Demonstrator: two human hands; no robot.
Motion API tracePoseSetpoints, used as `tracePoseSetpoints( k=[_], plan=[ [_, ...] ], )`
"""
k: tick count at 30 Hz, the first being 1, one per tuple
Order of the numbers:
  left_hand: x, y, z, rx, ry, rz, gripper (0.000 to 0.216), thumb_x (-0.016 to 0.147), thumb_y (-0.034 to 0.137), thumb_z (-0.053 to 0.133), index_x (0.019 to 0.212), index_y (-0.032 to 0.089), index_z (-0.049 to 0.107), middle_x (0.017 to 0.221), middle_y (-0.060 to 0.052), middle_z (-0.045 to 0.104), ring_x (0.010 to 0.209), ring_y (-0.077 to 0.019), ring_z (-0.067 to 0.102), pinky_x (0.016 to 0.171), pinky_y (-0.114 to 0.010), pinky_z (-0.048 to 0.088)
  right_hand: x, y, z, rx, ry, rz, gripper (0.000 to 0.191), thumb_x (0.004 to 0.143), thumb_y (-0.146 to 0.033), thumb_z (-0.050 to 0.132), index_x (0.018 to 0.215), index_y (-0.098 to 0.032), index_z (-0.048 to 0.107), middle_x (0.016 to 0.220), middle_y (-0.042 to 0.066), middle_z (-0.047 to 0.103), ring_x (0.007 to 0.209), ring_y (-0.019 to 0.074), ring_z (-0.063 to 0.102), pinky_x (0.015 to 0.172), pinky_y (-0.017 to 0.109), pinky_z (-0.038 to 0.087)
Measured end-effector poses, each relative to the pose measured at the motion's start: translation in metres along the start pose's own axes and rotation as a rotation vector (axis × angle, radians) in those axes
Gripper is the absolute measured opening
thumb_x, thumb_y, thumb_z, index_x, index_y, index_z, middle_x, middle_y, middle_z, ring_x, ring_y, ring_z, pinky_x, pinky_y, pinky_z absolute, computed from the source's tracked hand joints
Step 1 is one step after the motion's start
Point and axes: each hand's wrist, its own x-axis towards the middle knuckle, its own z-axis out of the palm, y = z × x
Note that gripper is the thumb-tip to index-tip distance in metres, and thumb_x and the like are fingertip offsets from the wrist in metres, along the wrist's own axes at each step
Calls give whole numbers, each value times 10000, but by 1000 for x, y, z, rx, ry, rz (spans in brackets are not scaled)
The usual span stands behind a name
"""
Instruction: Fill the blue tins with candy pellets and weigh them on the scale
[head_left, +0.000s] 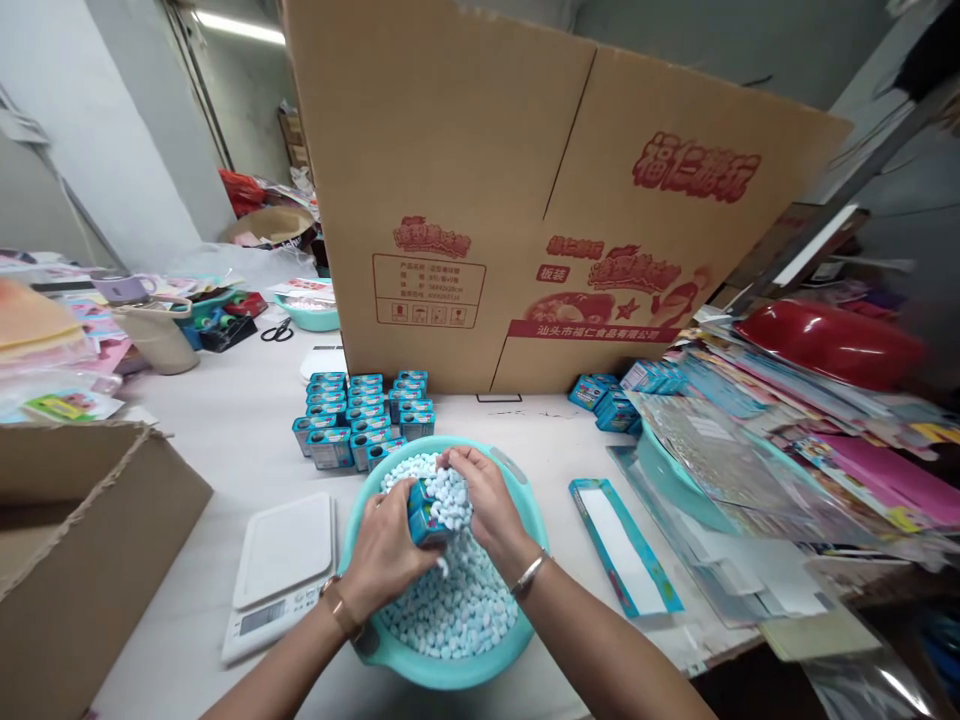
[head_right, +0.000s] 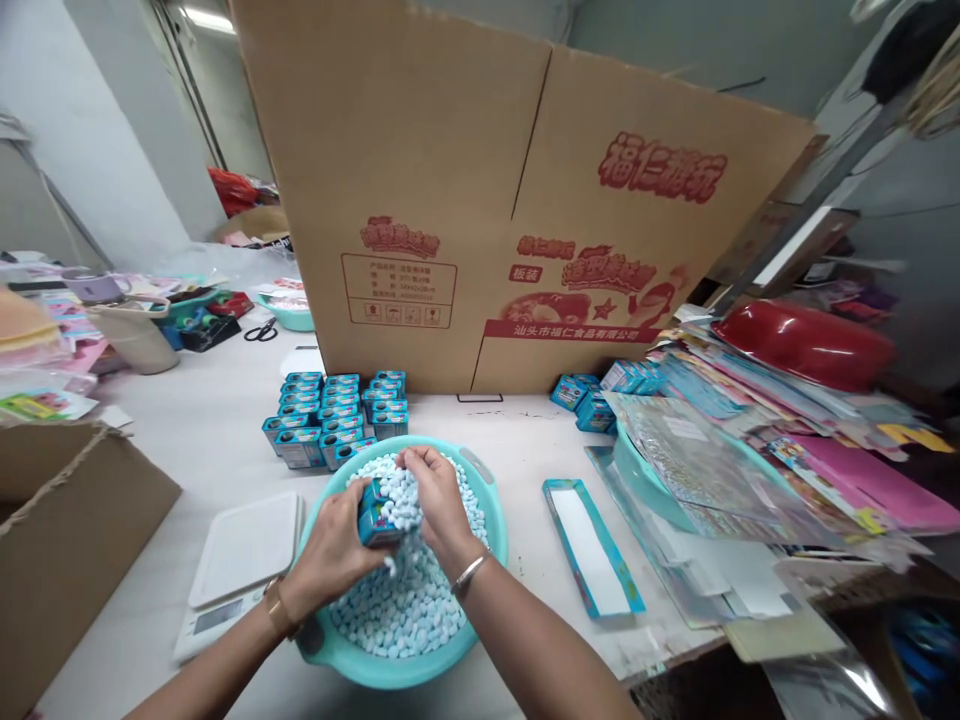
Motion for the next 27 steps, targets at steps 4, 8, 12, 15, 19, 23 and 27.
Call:
tracePoseSetpoints(
  k=[4,8,12,15,19,23,27],
  plan=[
    [2,1,-5,7,-36,16,677,640,319,718,1248,162,466,1199,-129,646,1084,-358,609,961,-483,473,2,1,-2,8,-12,0,228,753,-420,736,713,-206,667,772,14,654,817,193,576,856,327,431],
    [5,1,-9,-15,-40,44,686,627,313,731,1243,157,472,1195,-131,650,1081,-362,609,958,-494,469,3,1,-3,36,-20,9,225,747,-416,738,713,-205,668,772,19,657,815,194,581,858,331,436],
    [6,-1,-11,-51,-21,61,671,622,319,749,1219,172,480,1180,-124,652,1080,-359,615,958,-498,473,1,-2,-2,65,-33,15,222,757,-417,736,731,-204,679,792,23,662,846,199,590,892,337,434],
    [5,-1,-13,-82,-12,67,684,627,313,755,1231,180,462,1189,-123,641,1096,-356,605,953,-499,475,0,-4,-2,80,-37,18,221,761,-421,746,757,-207,692,820,24,670,866,198,591,912,335,430],
    [5,0,-15,-120,-10,73,683,650,316,755,1243,177,446,1175,-122,635,1086,-341,604,945,-496,477,-3,-5,-1,107,-34,34,240,764,-445,749,801,-210,712,872,32,685,910,211,605,931,350,433],
    [5,-3,-15,-116,-21,89,653,647,320,758,1211,174,463,1156,-119,640,1073,-337,604,947,-507,475,-6,-4,0,107,-20,27,280,779,-489,735,831,-214,730,890,35,690,939,218,607,957,355,426],
    [3,-9,-12,-73,27,105,701,619,330,769,1228,163,463,1165,-128,633,1106,-353,592,963,-527,468,-8,-2,1,97,0,-11,321,793,-529,715,823,-211,735,884,48,698,942,231,606,964,373,426]
  ],
)
